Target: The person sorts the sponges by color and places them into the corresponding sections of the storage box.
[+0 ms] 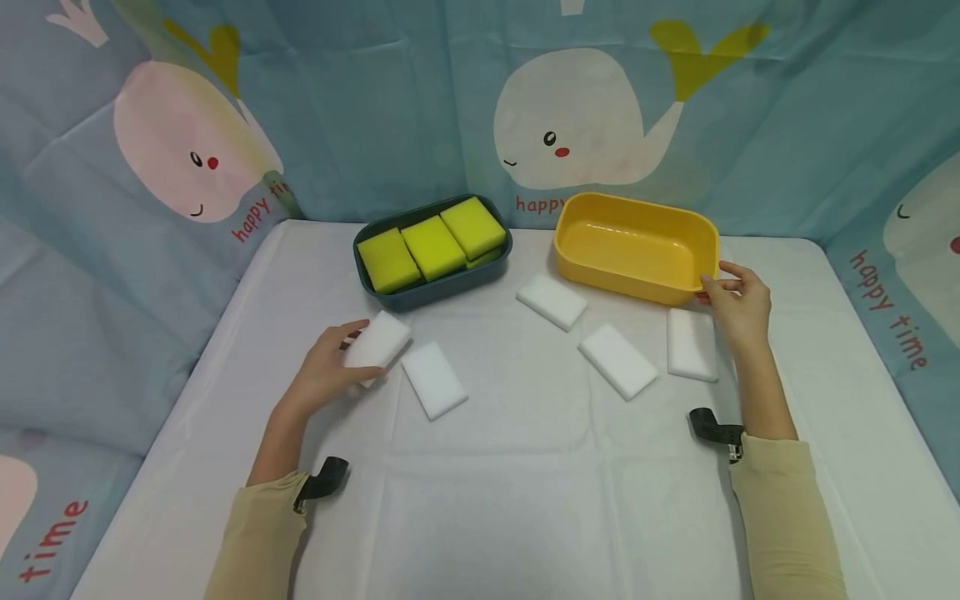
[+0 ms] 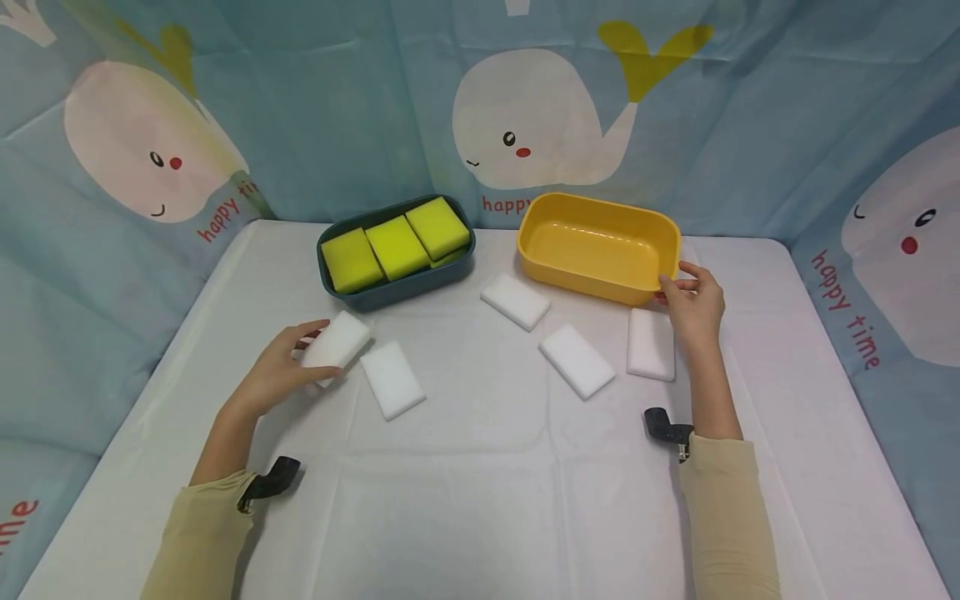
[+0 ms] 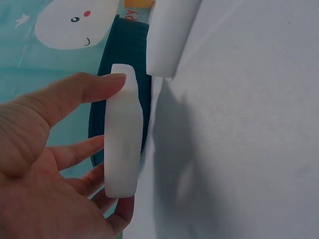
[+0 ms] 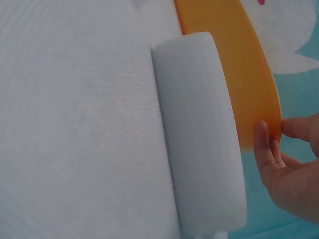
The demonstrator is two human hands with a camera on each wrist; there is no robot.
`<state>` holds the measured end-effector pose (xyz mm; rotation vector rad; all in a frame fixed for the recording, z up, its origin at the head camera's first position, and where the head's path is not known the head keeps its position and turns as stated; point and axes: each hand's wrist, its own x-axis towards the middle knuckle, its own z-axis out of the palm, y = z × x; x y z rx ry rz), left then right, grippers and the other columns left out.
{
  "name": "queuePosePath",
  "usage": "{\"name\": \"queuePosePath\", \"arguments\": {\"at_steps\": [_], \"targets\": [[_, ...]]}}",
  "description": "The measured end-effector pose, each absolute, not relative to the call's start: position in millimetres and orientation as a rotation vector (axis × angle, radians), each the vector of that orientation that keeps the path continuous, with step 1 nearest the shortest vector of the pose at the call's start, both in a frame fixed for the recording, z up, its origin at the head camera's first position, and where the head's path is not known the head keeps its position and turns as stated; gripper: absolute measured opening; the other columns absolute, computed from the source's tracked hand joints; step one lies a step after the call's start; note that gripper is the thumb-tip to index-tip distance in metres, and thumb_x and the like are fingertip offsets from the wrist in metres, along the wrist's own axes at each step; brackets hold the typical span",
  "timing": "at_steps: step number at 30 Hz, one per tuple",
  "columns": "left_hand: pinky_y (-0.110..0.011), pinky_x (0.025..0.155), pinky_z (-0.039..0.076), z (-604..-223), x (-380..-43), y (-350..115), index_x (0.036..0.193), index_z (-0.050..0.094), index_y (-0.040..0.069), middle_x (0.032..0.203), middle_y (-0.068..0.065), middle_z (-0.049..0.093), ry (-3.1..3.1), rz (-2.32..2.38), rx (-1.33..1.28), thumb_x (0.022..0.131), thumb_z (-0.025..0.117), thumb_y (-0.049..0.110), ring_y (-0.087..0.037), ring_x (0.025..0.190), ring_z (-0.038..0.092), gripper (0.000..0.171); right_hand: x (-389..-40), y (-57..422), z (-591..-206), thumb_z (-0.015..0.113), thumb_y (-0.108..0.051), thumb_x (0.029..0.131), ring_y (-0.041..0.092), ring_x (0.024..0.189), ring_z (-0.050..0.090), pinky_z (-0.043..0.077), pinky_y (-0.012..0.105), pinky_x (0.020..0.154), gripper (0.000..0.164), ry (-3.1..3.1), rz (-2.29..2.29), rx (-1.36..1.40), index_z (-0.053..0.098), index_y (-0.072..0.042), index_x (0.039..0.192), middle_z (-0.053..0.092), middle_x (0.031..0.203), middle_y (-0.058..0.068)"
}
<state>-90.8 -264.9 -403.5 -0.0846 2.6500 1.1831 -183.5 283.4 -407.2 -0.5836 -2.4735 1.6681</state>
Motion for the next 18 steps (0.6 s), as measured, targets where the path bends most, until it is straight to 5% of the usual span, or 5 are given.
{"name": "queuePosePath", "arguments": {"at_steps": [18], "targets": [[-0.059, 0.11, 0.042, -385, -94, -243, 0.157, 0.044, -0.001, 0.148, -0.026, 0.047, 2.703, 1.258, 0.105, 0.09, 0.082, 0.011, -0.043, 0.133, 0.045, 0.078, -183, 283, -406, 0.057, -0.024, 0.11, -0.012, 0.073, 0.062, 0.054, 0.005, 0.078, 0.061, -2.501, 1.666, -0.617, 0.035, -0.004, 0.163, 0.053, 0.099, -0.009]]}}
